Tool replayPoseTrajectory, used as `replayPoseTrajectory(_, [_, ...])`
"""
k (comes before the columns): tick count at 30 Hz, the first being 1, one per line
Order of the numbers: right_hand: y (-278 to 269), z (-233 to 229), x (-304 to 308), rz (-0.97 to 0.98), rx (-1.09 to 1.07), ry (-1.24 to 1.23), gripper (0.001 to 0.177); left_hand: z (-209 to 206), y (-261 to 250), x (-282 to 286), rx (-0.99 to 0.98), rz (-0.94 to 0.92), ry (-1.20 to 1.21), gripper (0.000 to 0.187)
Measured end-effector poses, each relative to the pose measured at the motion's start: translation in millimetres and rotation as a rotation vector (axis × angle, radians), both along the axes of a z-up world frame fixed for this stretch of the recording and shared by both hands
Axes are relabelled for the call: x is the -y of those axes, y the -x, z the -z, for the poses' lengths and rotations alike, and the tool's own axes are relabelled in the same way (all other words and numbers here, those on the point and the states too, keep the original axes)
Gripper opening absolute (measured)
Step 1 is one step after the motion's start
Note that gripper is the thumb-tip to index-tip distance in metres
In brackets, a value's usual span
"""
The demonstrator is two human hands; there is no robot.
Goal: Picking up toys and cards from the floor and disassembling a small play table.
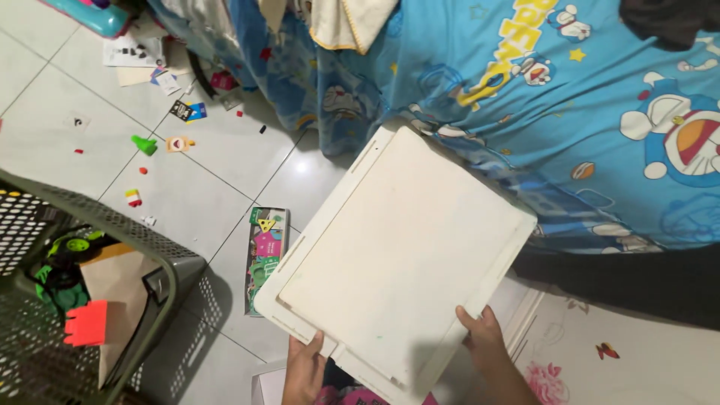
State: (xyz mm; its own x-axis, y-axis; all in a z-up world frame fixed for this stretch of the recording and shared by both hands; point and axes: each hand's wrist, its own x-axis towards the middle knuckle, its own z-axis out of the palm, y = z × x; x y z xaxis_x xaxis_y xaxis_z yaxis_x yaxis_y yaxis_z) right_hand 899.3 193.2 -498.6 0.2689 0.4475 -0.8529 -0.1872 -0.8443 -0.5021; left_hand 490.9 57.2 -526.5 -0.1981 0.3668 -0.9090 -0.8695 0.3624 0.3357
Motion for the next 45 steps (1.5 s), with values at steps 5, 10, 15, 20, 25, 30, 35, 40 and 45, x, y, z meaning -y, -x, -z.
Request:
replayPoseTrajectory(5, [-6.0,6.1,-5.1,-0.030,0.007,0.013,0.063,-6.4,-1.5,-12.2,-0.050,0.043,-0.046,0.085])
replayPoseTrajectory(10, [-7.5,4.7,0.1,-0.025,0.040,0.037,0.083,-25.8,7.2,-17.1,-0.148,0.063,0.081,0.101])
replayPoseTrajectory(15, [-20.7,-13.6,-57.1,-0.583,1.022,-0.608,0.129,-52.8,23.3,-54.4,-0.573,-0.065,0.215,0.136])
replayPoseTrajectory(20, [-15.7,-18.0,-185.4,-1.022,1.108,-0.616,0.094,-38.4,10.4,-28.7,-0.706,0.145,0.282,0.135])
replayPoseTrajectory(25, [-2.4,3.3,-242.6,-1.238,1.181,-0.660,0.076,-18.2,-28.6,-5.1,-0.314,0.195,0.363,0.121])
replayPoseTrajectory(30, [-20.1,0.3,-275.2,-1.166,1.038,-0.531,0.058,4.9,-41.8,1.8,-0.390,0.199,0.255,0.113])
replayPoseTrajectory(35, [-8.2,6.7,-306.1,-1.094,0.951,-0.358,0.069,16.3,-34.0,-12.3,-0.337,0.087,0.187,0.119])
replayPoseTrajectory(40, [-12.5,5.3,-320.4,-0.821,0.270,-0.154,0.064,10.6,-17.1,-0.3,-0.327,0.119,-0.097,0.111])
replayPoseTrajectory(45, [-3.1,3.5,-297.3,-0.645,0.145,-0.092,0.067,2.2,8.3,17.9,-0.198,0.091,-0.060,0.103])
